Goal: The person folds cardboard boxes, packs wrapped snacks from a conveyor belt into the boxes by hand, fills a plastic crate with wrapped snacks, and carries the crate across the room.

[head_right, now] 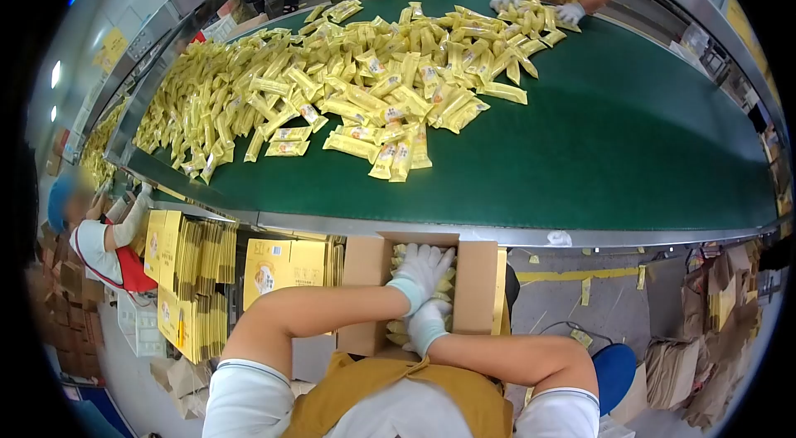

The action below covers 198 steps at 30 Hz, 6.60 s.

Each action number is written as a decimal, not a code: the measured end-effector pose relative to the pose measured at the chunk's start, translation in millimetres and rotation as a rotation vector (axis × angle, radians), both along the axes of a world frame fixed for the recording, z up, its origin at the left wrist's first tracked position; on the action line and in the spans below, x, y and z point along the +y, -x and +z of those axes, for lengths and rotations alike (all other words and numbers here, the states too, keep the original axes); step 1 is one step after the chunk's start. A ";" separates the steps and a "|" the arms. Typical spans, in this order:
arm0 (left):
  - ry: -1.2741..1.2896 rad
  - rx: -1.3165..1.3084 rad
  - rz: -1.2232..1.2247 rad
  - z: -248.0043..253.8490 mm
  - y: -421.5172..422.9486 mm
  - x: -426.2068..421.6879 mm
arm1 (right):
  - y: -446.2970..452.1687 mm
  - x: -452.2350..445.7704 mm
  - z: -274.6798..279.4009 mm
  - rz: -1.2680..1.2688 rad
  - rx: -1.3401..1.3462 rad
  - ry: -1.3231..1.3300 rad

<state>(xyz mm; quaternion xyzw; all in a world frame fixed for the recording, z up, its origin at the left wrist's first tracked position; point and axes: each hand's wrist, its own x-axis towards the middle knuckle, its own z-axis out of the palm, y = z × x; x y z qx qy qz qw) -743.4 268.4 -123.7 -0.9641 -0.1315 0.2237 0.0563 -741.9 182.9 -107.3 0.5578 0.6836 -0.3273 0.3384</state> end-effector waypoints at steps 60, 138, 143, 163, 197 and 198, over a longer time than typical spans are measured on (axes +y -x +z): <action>0.175 -0.690 1.171 -22.4 115.0 281.1 | -230.1 93.3 17.9 -1.149 0.161 -0.987; 2.050 -1.252 0.840 51.9 137.9 253.6 | -154.3 200.4 64.0 -0.397 0.936 -0.349; 0.427 -0.808 0.808 45.5 161.0 313.2 | -122.6 231.1 24.1 -0.162 0.672 -0.193; 0.047 0.003 0.598 84.3 133.0 370.7 | -176.1 153.5 31.4 -0.411 0.335 -0.821; -0.026 -0.376 0.257 30.4 73.8 229.4 | -150.6 142.5 20.3 -0.380 0.059 -0.829; -0.023 -0.344 0.270 27.1 74.3 230.0 | -155.8 143.4 20.7 -0.373 0.092 -0.809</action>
